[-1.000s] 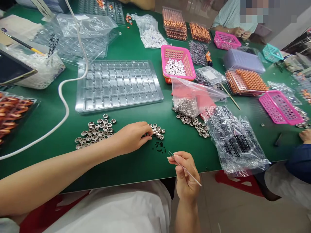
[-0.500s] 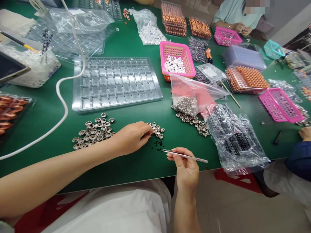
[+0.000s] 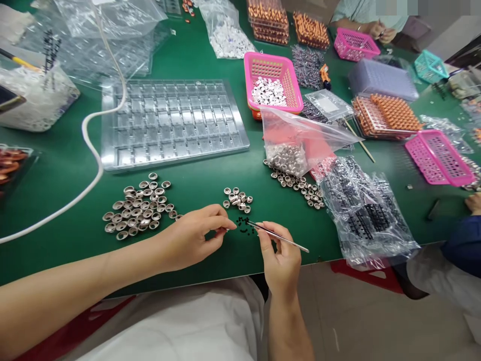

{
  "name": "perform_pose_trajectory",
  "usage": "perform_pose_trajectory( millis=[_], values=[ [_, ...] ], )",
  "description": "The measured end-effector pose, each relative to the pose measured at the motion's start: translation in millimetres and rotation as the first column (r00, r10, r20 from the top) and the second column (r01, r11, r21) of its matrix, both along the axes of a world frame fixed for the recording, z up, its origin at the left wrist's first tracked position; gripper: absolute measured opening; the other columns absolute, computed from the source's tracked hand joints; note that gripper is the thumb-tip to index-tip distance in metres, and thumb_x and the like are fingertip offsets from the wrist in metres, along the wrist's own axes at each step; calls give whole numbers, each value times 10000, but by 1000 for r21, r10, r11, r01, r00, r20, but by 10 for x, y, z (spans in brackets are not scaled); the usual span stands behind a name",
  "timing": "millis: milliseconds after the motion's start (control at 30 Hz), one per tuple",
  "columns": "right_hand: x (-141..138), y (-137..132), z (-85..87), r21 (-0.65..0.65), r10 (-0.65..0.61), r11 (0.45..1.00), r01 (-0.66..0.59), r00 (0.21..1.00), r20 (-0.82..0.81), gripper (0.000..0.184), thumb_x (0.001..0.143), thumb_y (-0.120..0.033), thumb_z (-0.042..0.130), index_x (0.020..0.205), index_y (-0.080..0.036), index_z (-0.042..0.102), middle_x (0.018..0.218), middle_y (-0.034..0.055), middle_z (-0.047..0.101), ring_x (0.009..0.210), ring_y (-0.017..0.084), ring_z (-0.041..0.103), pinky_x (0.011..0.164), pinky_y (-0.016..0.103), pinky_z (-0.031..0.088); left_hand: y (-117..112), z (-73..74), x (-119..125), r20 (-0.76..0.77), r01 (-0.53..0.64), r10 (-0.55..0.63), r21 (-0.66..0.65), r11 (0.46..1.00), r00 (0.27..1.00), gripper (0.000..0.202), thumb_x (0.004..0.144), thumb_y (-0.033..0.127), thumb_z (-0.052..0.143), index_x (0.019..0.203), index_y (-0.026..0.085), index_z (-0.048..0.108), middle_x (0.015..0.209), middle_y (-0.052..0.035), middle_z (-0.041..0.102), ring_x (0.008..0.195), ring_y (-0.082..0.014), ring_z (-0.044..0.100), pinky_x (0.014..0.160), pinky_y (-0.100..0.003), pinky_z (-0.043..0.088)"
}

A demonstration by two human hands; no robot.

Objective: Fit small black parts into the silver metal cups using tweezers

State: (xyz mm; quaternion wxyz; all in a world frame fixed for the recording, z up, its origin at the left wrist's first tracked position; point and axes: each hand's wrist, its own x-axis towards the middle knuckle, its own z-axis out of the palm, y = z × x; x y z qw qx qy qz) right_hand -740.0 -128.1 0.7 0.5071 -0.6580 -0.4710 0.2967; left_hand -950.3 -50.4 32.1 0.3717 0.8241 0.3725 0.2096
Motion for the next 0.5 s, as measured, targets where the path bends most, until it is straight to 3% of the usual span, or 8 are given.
perform_pose_trajectory(
  millis=[200,500],
  values=[
    [-22,71,-79,84,-15,996,-3,979,204,90,903,-278,688,965,-221,720,929,48,747,831,186,717,743,329,624,-9,-81,-22,78,-57,67,-121,991,995,175,912,124,593,962,177,752,1055,-75,675,763,-126,671,730,-252,568],
    [-44,70,-78,133,45,988,-81,965,259,103,914,-218,658,997,-250,710,932,46,744,879,207,716,759,373,615,50,-161,-10,212,-90,149,-268,959,966,221,894,92,567,1017,181,728,984,-60,711,816,-136,696,752,-252,592]
  ],
)
